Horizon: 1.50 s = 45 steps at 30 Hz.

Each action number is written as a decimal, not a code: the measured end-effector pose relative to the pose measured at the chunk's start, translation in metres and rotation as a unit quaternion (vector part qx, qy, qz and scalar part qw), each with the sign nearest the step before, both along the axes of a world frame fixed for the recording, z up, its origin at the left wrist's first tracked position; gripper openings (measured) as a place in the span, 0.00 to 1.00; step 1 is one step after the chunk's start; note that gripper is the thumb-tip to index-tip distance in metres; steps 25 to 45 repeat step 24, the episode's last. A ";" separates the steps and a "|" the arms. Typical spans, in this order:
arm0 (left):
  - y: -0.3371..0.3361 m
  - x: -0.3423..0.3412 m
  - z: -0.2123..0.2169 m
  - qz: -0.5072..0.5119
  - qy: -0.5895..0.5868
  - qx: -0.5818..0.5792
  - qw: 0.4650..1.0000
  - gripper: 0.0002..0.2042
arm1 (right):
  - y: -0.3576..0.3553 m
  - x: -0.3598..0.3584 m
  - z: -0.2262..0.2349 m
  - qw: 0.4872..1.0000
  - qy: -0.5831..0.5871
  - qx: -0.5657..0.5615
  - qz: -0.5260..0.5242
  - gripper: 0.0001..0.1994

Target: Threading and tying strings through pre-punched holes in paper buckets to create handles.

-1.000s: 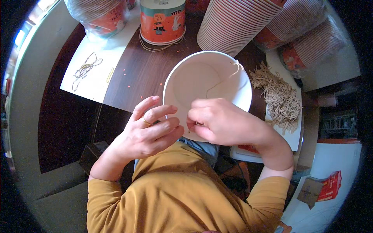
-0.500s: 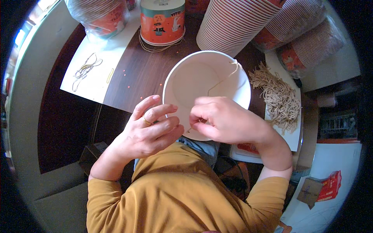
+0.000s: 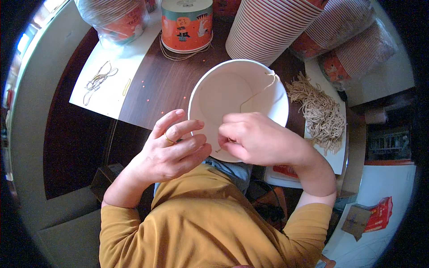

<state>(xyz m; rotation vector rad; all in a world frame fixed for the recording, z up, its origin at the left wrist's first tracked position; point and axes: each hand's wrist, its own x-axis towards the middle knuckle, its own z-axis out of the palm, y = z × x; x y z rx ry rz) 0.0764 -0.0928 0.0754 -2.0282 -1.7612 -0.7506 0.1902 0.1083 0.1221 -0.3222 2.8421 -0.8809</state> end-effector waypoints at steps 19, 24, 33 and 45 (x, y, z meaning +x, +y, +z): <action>0.026 -0.017 0.011 0.015 -0.036 0.007 0.999 0.10 | -0.005 0.014 0.011 0.995 0.081 -0.033 -0.052 0.05; 0.044 -0.022 -0.006 0.076 -0.076 0.121 0.987 0.16 | -0.006 0.010 0.008 0.982 0.064 0.008 -0.176 0.09; 0.044 -0.022 -0.006 0.076 -0.076 0.121 0.987 0.16 | -0.006 0.010 0.008 0.982 0.064 0.008 -0.176 0.09; 0.044 -0.022 -0.006 0.076 -0.076 0.121 0.987 0.16 | -0.006 0.010 0.008 0.982 0.064 0.008 -0.176 0.09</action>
